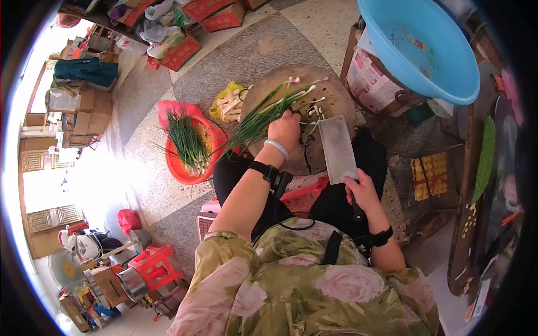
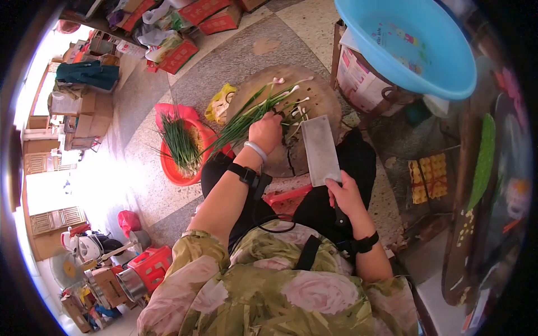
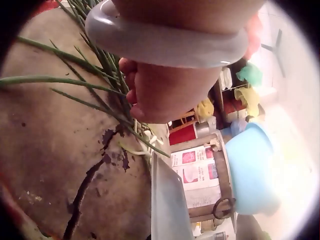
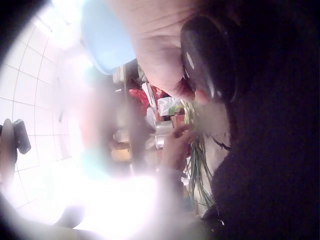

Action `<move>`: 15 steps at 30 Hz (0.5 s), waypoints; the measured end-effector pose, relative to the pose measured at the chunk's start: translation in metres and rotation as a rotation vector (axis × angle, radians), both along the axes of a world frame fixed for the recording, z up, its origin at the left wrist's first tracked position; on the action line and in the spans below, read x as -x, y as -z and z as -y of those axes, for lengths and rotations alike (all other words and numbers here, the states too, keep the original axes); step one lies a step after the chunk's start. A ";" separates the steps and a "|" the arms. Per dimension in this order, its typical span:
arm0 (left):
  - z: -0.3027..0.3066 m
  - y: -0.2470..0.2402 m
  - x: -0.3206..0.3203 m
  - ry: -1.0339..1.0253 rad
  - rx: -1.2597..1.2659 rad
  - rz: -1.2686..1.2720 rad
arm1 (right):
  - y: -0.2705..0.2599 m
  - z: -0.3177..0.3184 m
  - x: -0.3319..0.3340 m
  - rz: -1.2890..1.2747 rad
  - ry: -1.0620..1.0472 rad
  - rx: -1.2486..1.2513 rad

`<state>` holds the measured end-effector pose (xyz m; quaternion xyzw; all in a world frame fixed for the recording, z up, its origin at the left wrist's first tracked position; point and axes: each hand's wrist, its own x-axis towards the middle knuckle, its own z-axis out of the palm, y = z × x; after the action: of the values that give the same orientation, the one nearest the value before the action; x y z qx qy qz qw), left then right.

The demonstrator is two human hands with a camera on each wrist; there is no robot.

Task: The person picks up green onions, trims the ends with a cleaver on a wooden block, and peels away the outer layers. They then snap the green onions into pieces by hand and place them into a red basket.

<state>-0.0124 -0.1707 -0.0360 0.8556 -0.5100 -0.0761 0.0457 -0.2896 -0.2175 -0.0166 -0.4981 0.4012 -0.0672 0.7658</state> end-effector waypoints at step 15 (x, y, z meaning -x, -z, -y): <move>-0.002 -0.023 -0.009 -0.122 0.273 -0.118 | 0.000 0.000 0.001 0.008 -0.019 0.004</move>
<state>-0.0030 -0.1685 -0.0128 0.8649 -0.4590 -0.0531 0.1960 -0.2908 -0.2179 -0.0166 -0.5030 0.3934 -0.0626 0.7670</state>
